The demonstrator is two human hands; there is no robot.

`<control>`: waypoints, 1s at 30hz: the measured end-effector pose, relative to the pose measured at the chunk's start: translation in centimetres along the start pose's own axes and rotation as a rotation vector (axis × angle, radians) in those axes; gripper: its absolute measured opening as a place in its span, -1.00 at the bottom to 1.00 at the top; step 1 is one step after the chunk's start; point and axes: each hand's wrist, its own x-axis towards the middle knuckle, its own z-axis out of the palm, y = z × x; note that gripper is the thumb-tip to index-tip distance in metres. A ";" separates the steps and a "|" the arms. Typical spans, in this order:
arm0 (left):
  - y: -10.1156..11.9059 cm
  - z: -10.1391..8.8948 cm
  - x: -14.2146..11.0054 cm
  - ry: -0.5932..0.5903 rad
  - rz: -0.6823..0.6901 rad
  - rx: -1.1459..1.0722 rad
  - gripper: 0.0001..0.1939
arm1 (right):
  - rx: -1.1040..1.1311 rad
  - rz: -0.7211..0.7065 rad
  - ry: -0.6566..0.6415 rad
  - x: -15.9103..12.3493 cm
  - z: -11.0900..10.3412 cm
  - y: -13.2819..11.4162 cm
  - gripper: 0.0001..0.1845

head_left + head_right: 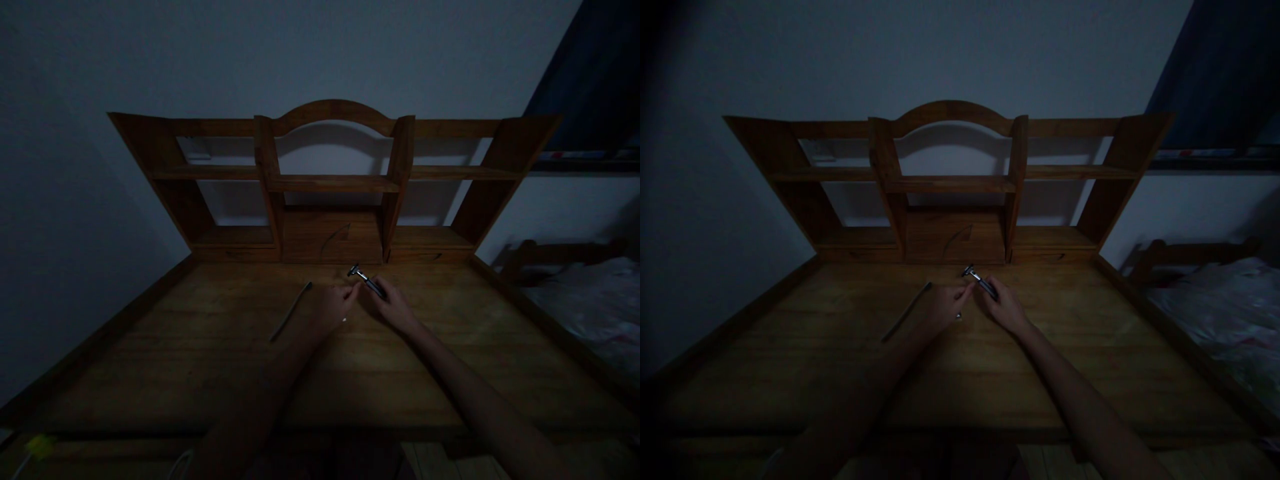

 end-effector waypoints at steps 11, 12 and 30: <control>-1.7 -0.9 1.0 -0.098 -0.201 -0.837 -0.69 | 0.591 0.307 0.199 0.9 0.3 1.1 -0.70; -1.8 -1.0 1.1 -0.113 -0.183 -0.909 -0.66 | 0.674 0.346 0.207 1.0 0.3 1.4 -0.69; -2.1 -1.0 0.9 -0.175 -0.127 -1.024 -0.63 | 0.917 0.391 -0.036 1.6 -0.1 0.0 -0.52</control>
